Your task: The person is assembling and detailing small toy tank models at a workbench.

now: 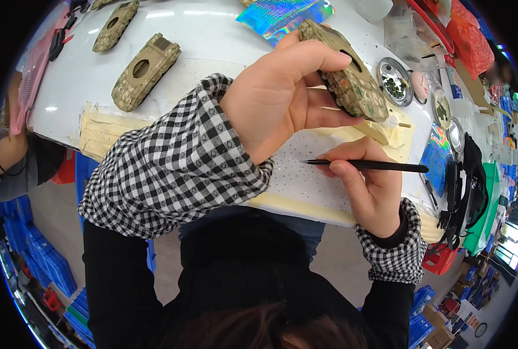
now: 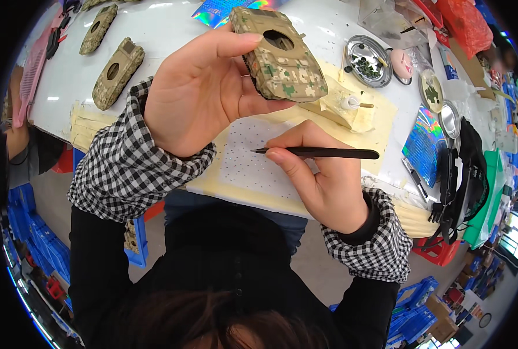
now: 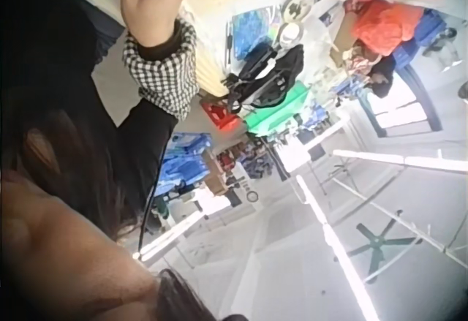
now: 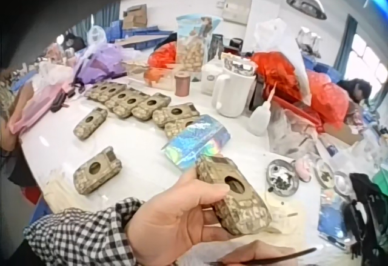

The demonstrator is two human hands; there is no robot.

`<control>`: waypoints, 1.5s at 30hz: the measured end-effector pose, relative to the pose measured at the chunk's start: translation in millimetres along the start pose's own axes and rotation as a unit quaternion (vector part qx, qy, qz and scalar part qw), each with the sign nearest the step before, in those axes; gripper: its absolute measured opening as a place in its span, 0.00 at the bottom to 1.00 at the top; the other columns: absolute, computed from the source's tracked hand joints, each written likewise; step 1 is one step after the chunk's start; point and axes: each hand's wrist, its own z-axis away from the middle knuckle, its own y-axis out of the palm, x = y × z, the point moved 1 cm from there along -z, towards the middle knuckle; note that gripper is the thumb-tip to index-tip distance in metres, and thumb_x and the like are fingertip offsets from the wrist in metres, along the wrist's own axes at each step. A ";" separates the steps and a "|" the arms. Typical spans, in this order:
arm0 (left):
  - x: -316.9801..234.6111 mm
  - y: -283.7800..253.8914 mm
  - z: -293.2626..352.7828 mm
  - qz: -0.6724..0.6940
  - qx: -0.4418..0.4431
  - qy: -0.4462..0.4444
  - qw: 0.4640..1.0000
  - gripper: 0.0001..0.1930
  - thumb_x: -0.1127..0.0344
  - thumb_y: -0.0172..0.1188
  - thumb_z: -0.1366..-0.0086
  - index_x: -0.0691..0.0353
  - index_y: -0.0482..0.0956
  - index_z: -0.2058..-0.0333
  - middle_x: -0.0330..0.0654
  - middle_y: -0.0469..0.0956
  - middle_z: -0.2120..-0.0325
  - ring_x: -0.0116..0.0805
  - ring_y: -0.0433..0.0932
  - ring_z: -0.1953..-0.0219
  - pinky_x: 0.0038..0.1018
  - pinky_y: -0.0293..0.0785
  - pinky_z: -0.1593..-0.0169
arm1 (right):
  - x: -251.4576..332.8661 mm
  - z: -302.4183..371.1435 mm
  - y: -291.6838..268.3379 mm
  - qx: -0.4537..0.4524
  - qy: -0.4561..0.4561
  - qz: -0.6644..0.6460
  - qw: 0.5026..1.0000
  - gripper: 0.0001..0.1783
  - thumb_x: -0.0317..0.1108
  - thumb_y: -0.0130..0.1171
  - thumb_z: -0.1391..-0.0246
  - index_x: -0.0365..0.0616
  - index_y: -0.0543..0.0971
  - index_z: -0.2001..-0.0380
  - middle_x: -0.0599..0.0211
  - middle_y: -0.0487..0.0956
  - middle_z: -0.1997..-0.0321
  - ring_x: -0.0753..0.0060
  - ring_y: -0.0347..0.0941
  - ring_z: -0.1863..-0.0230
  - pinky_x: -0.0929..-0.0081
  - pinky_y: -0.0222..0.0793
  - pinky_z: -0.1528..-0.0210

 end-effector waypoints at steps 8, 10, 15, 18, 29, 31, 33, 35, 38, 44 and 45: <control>-0.4 -0.7 -0.1 0.001 0.004 0.003 1.000 0.17 0.65 0.52 0.38 0.64 0.64 0.53 0.47 0.74 0.60 0.38 0.78 0.58 0.34 0.79 0.53 | -0.2 -1.5 0.8 0.010 -0.017 0.009 1.000 0.05 0.27 0.60 0.46 0.36 0.76 0.69 0.64 0.78 0.73 0.74 0.73 0.73 0.80 0.68 0.69; -0.6 -1.1 -0.2 0.000 0.003 0.001 1.000 0.16 0.65 0.52 0.38 0.64 0.64 0.53 0.47 0.74 0.60 0.38 0.78 0.58 0.34 0.79 0.53 | 0.3 -1.7 0.5 0.013 -0.014 0.014 1.000 0.05 0.27 0.60 0.46 0.36 0.76 0.69 0.64 0.78 0.73 0.74 0.73 0.73 0.80 0.68 0.69; -0.6 -0.5 -0.9 0.001 0.004 0.001 1.000 0.15 0.65 0.52 0.38 0.64 0.64 0.55 0.47 0.74 0.61 0.38 0.78 0.59 0.34 0.79 0.53 | -0.1 -1.0 0.6 0.010 -0.011 0.011 1.000 0.05 0.28 0.60 0.47 0.37 0.77 0.69 0.65 0.78 0.73 0.74 0.73 0.73 0.80 0.68 0.69; 0.0 -1.0 -0.9 0.001 -0.004 -0.002 1.000 0.15 0.65 0.52 0.38 0.65 0.65 0.55 0.47 0.74 0.62 0.37 0.78 0.59 0.34 0.79 0.54 | -3.1 -0.4 2.1 0.002 -0.010 -0.003 1.000 0.05 0.28 0.60 0.47 0.37 0.77 0.70 0.65 0.78 0.74 0.74 0.73 0.73 0.80 0.68 0.69; -1.8 4.2 0.8 -0.034 -0.036 0.025 0.998 0.19 0.63 0.44 0.33 0.69 0.66 0.48 0.48 0.74 0.53 0.39 0.76 0.51 0.37 0.76 0.47 | 2.9 3.1 -0.2 -0.020 -0.010 -0.018 1.000 0.05 0.27 0.60 0.47 0.36 0.78 0.69 0.65 0.78 0.74 0.74 0.73 0.73 0.79 0.68 0.68; -1.2 2.3 -0.6 -0.026 -0.039 0.009 0.999 0.19 0.63 0.44 0.33 0.67 0.65 0.47 0.47 0.74 0.53 0.39 0.75 0.50 0.37 0.76 0.47 | 5.1 4.1 -2.7 -0.013 0.002 -0.011 1.000 0.04 0.26 0.60 0.47 0.36 0.78 0.69 0.65 0.78 0.73 0.74 0.73 0.72 0.79 0.68 0.67; -2.2 0.5 -5.2 -0.037 -0.032 0.010 0.999 0.19 0.64 0.44 0.33 0.65 0.62 0.46 0.46 0.73 0.52 0.38 0.75 0.50 0.37 0.75 0.47 | 9.8 4.4 -8.9 -0.026 -0.006 -0.011 1.000 0.04 0.25 0.60 0.48 0.35 0.78 0.69 0.63 0.79 0.72 0.73 0.74 0.71 0.79 0.69 0.66; -1.7 -0.1 -1.5 -0.062 -0.027 0.016 0.998 0.22 0.65 0.43 0.33 0.60 0.56 0.42 0.45 0.70 0.50 0.37 0.75 0.49 0.37 0.74 0.46 | 23.5 14.8 -18.6 -0.049 -0.033 -0.023 0.998 0.05 0.23 0.59 0.48 0.34 0.78 0.67 0.61 0.80 0.69 0.71 0.76 0.68 0.78 0.70 0.63; -7.9 5.2 0.9 -0.067 -0.018 -0.025 0.997 0.25 0.65 0.43 0.34 0.58 0.53 0.39 0.45 0.67 0.47 0.38 0.73 0.48 0.37 0.74 0.47 | 54.6 11.4 -42.3 -0.088 -0.170 -0.040 0.981 0.07 0.26 0.59 0.46 0.32 0.75 0.67 0.51 0.80 0.68 0.65 0.78 0.67 0.75 0.73 0.64; -10.7 15.6 4.9 -0.059 -0.005 -0.075 0.995 0.28 0.65 0.43 0.34 0.55 0.47 0.37 0.46 0.62 0.43 0.42 0.71 0.46 0.41 0.74 0.48 | 67.4 -22.2 -51.4 -0.120 -0.164 0.009 0.979 0.12 0.35 0.48 0.37 0.33 0.69 0.66 0.53 0.77 0.69 0.67 0.76 0.69 0.77 0.73 0.64; -11.2 18.3 6.3 -0.056 -0.019 -0.080 0.995 0.30 0.66 0.42 0.35 0.52 0.44 0.36 0.47 0.62 0.43 0.43 0.71 0.46 0.43 0.74 0.48 | 61.9 -22.4 -53.7 -0.092 -0.153 0.036 0.983 0.11 0.33 0.47 0.37 0.33 0.69 0.65 0.52 0.76 0.66 0.68 0.76 0.67 0.75 0.74 0.61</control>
